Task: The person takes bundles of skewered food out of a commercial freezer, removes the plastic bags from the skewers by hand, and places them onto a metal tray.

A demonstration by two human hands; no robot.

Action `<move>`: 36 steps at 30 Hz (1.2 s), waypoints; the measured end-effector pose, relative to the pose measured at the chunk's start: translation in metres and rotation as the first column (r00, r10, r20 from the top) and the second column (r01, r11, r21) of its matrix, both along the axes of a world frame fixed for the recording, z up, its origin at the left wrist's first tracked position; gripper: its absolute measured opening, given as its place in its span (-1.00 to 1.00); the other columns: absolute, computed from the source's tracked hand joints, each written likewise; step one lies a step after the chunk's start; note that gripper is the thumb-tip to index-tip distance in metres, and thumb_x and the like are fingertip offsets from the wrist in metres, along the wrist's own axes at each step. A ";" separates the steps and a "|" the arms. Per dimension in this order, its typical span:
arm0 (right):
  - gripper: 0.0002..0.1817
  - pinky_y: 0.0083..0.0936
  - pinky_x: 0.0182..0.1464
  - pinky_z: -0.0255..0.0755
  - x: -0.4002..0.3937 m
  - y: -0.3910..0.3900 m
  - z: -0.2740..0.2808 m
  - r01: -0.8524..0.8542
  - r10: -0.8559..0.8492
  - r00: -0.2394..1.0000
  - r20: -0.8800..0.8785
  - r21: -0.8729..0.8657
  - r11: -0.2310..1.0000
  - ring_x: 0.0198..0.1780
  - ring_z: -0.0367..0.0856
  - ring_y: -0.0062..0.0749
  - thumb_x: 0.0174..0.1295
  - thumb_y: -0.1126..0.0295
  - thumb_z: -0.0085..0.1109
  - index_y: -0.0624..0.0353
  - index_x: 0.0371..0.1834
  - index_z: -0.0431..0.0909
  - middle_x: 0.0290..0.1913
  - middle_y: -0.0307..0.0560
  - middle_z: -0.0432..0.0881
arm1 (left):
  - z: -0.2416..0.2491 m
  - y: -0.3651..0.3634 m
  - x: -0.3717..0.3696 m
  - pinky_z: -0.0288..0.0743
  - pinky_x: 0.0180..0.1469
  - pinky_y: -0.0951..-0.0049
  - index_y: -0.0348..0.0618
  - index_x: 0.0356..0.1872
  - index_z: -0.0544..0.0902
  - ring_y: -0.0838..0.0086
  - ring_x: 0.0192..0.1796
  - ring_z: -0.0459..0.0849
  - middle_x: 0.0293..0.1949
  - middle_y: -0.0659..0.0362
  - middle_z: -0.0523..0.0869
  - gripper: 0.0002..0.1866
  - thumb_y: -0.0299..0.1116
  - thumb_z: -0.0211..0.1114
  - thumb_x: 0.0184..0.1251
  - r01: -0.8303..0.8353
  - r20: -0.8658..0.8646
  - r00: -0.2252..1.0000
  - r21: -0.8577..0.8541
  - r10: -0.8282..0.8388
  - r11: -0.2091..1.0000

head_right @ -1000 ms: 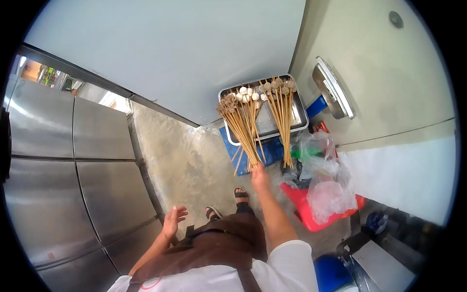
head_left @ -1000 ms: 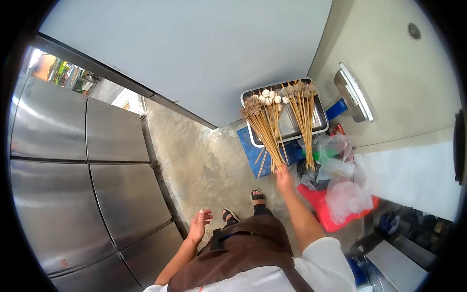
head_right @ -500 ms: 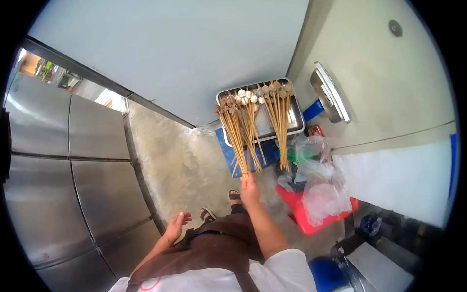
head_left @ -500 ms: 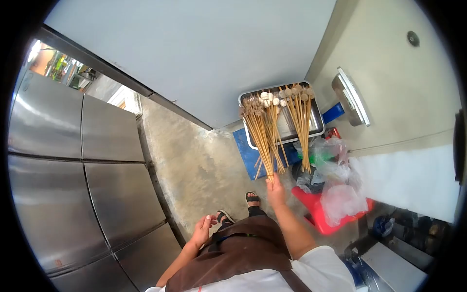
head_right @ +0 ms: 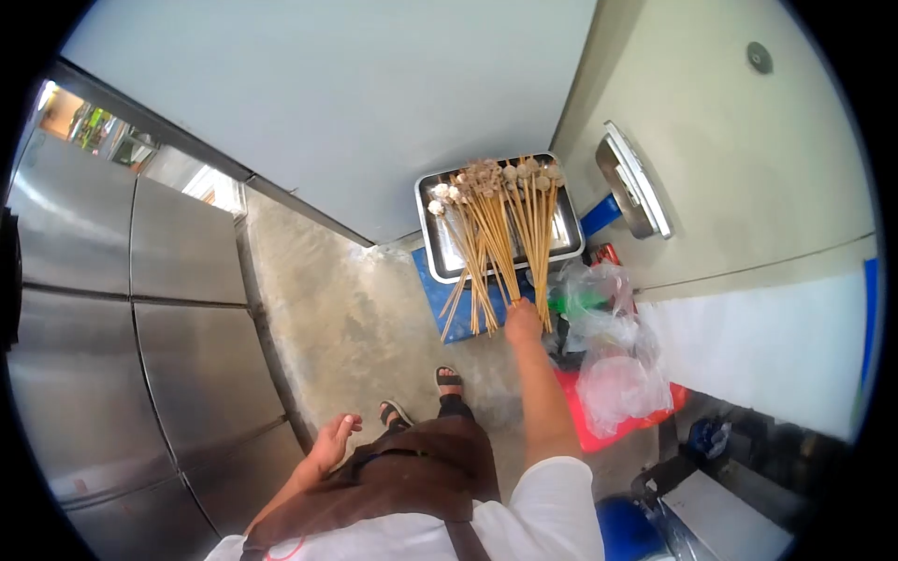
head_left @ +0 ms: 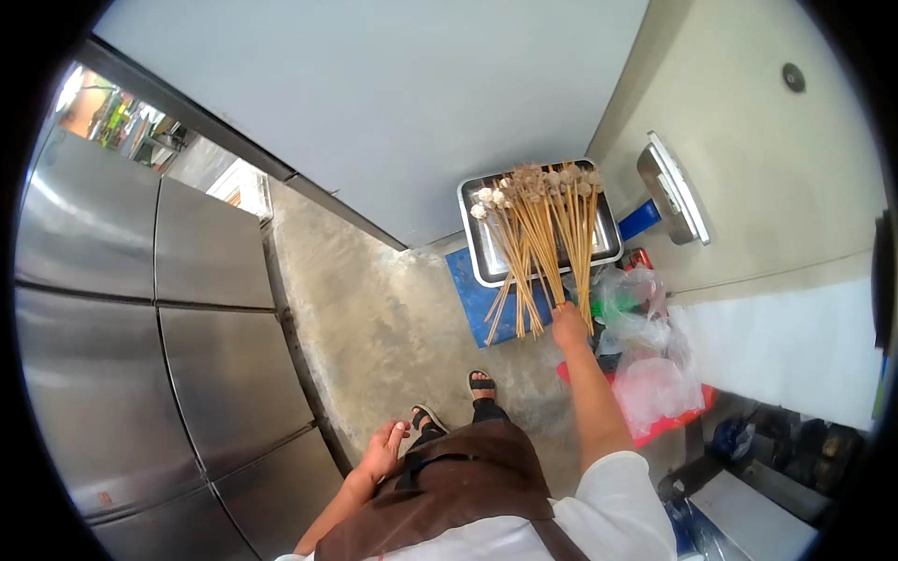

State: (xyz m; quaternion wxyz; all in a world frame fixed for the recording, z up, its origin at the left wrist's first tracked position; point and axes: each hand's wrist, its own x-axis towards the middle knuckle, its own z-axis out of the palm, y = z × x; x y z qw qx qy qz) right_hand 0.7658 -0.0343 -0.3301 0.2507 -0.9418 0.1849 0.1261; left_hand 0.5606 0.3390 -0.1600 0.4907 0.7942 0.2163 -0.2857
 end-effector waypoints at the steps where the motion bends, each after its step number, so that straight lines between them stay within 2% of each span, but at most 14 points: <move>1: -0.67 -0.05 -0.03 0.44 -0.001 0.002 -0.002 -0.016 0.016 1.000 -0.001 0.004 1.000 -0.08 0.57 0.16 0.29 0.23 0.01 0.27 -0.05 0.41 -0.18 0.27 0.58 | 0.001 0.002 -0.003 0.45 0.01 0.39 -0.34 -0.02 0.54 0.39 -0.07 0.63 -0.15 0.06 0.65 -0.57 -0.13 -0.09 0.51 -0.016 -0.001 1.000 0.004 0.016 1.000; 7: -0.75 -0.15 -0.06 0.47 0.008 -0.005 -0.043 -0.063 0.069 0.997 0.028 -0.167 0.984 -0.08 0.60 0.06 0.16 0.35 0.08 0.28 -0.18 0.51 -0.21 0.18 0.61 | 0.022 0.035 -0.006 0.45 0.06 0.35 -0.29 0.01 0.53 0.29 -0.05 0.64 -0.15 0.00 0.66 -0.62 -0.16 -0.02 0.48 -0.014 -0.021 1.000 0.214 0.019 0.977; 8: -0.74 -0.14 -0.07 0.46 0.006 -0.023 -0.064 -0.593 0.615 0.774 -0.152 -0.515 0.619 -0.14 0.61 0.02 0.11 0.39 0.10 0.29 -0.15 0.53 -0.20 0.18 0.61 | 0.027 0.045 -0.010 0.43 0.08 0.31 -0.27 0.02 0.53 0.19 -0.03 0.62 -0.14 -0.06 0.66 -0.60 -0.13 0.03 0.44 -0.047 0.013 0.999 0.277 0.045 0.960; 10: -0.61 -0.16 0.03 0.40 0.007 -0.003 0.006 -0.114 0.119 0.984 0.134 -0.044 0.993 -0.07 0.56 0.09 0.21 0.32 0.01 0.41 0.01 0.46 -0.13 0.24 0.59 | 0.038 0.075 -0.024 0.41 0.12 0.24 -0.24 0.02 0.52 0.05 0.02 0.57 -0.08 -0.11 0.62 -0.60 -0.13 0.13 0.36 -0.138 0.118 0.988 0.434 0.095 0.890; 11: -0.53 -0.18 0.15 0.32 0.009 -0.003 -0.005 -0.154 0.190 0.963 0.190 -0.188 0.970 0.07 0.48 0.13 0.29 0.25 -0.04 0.46 0.08 0.41 0.01 0.33 0.53 | 0.036 0.098 -0.039 0.36 0.18 0.23 -0.21 0.03 0.50 0.05 0.10 0.50 0.01 -0.09 0.56 -0.63 -0.20 0.18 0.31 -0.166 0.200 0.978 0.565 0.060 0.808; 12: -0.50 -0.20 0.24 0.23 0.019 0.005 0.025 -0.135 0.104 0.970 0.219 0.132 0.982 0.15 0.41 0.13 0.32 0.22 -0.05 0.48 0.13 0.38 0.11 0.37 0.46 | 0.037 0.120 -0.053 0.32 0.22 0.22 -0.18 0.04 0.48 0.06 0.17 0.43 0.10 -0.07 0.49 -0.63 -0.27 0.22 0.25 -0.248 0.285 0.956 0.659 0.069 0.710; 14: -0.49 -0.21 0.24 0.22 0.030 0.020 0.050 -0.173 0.109 0.951 0.290 0.204 0.964 0.16 0.40 0.11 0.37 0.19 -0.09 0.46 0.16 0.35 0.11 0.35 0.46 | 0.050 0.167 -0.084 0.28 0.27 0.22 -0.23 0.08 0.44 0.06 0.21 0.40 0.14 -0.07 0.46 -0.54 -0.34 0.29 0.14 -0.482 0.453 0.872 0.733 0.184 0.480; 16: -0.52 -0.24 0.19 0.30 0.044 0.017 0.020 -0.215 0.183 0.901 0.393 0.038 0.976 0.12 0.43 0.10 0.32 0.27 0.00 0.44 0.17 0.34 0.12 0.29 0.45 | 0.068 0.222 -0.120 0.25 0.30 0.25 -0.29 0.13 0.39 0.08 0.23 0.38 0.14 -0.09 0.43 -0.47 -0.34 0.28 0.14 -0.775 0.639 0.620 0.591 0.455 0.224; 18: -0.56 -0.26 0.21 0.30 0.056 0.044 0.032 -0.285 0.213 0.912 0.350 0.169 0.944 0.12 0.43 0.12 0.27 0.38 0.04 0.41 0.16 0.34 0.09 0.28 0.45 | 0.102 0.271 -0.155 0.22 0.32 0.23 -0.32 0.15 0.36 0.07 0.26 0.34 0.16 -0.08 0.41 -0.47 -0.35 0.25 0.16 -0.832 0.751 0.454 0.550 0.480 -0.073; 20: -0.57 -0.27 0.20 0.31 0.068 0.088 0.043 -0.442 0.370 0.838 0.402 0.100 0.892 0.12 0.44 0.11 0.25 0.41 0.04 0.41 0.16 0.35 0.07 0.27 0.46 | 0.140 0.309 -0.188 0.21 0.32 0.20 -0.29 0.13 0.37 0.08 0.28 0.32 0.18 -0.06 0.40 -0.49 -0.38 0.25 0.14 -0.740 0.772 0.581 0.633 0.256 -0.227; 23: -0.58 -0.28 0.18 0.32 0.064 0.185 0.062 -0.597 0.500 0.743 0.446 0.102 0.796 0.09 0.46 0.07 0.22 0.46 0.05 0.40 0.14 0.37 0.04 0.26 0.48 | 0.188 0.362 -0.227 0.09 0.37 0.09 -0.23 0.14 0.40 0.10 0.38 0.21 0.25 0.00 0.36 -0.46 -0.41 0.29 0.06 -0.491 0.589 0.776 0.790 0.228 -0.369; 29: -0.63 -0.19 0.14 0.31 -0.018 0.421 0.134 -0.932 0.789 0.335 0.515 0.059 0.357 0.07 0.47 0.06 0.14 0.39 0.18 0.30 0.01 0.48 0.00 0.18 0.53 | 0.235 0.461 -0.283 -0.25 0.48 0.05 -0.32 0.19 0.43 0.15 0.42 0.16 0.24 0.02 0.40 -0.45 -0.29 0.11 0.15 0.234 -0.099 0.921 0.913 0.376 -0.333; 33: -0.66 -0.16 0.14 0.30 -0.123 0.607 0.216 -0.982 0.762 -0.188 0.620 -0.131 -0.135 0.07 0.44 0.05 0.04 0.47 0.25 0.23 -0.07 0.53 -0.02 0.13 0.54 | 0.241 0.501 -0.307 -0.20 0.48 0.01 -0.29 0.04 0.54 0.22 0.42 0.19 0.18 0.06 0.49 -0.56 -0.33 0.10 0.11 0.099 -0.024 0.982 0.912 0.188 -0.397; 36: -0.68 -0.13 0.21 0.27 -0.215 0.735 0.292 -0.809 0.345 -0.514 0.786 -0.309 -0.500 0.09 0.44 -0.01 -0.04 0.50 0.26 0.26 -0.16 0.52 0.00 0.10 0.52 | 0.237 0.516 -0.328 -0.19 0.48 0.01 -0.24 -0.05 0.59 0.24 0.37 0.25 0.11 0.12 0.54 -0.61 -0.29 0.11 0.10 0.005 -0.005 1.000 0.909 0.002 -0.417</move>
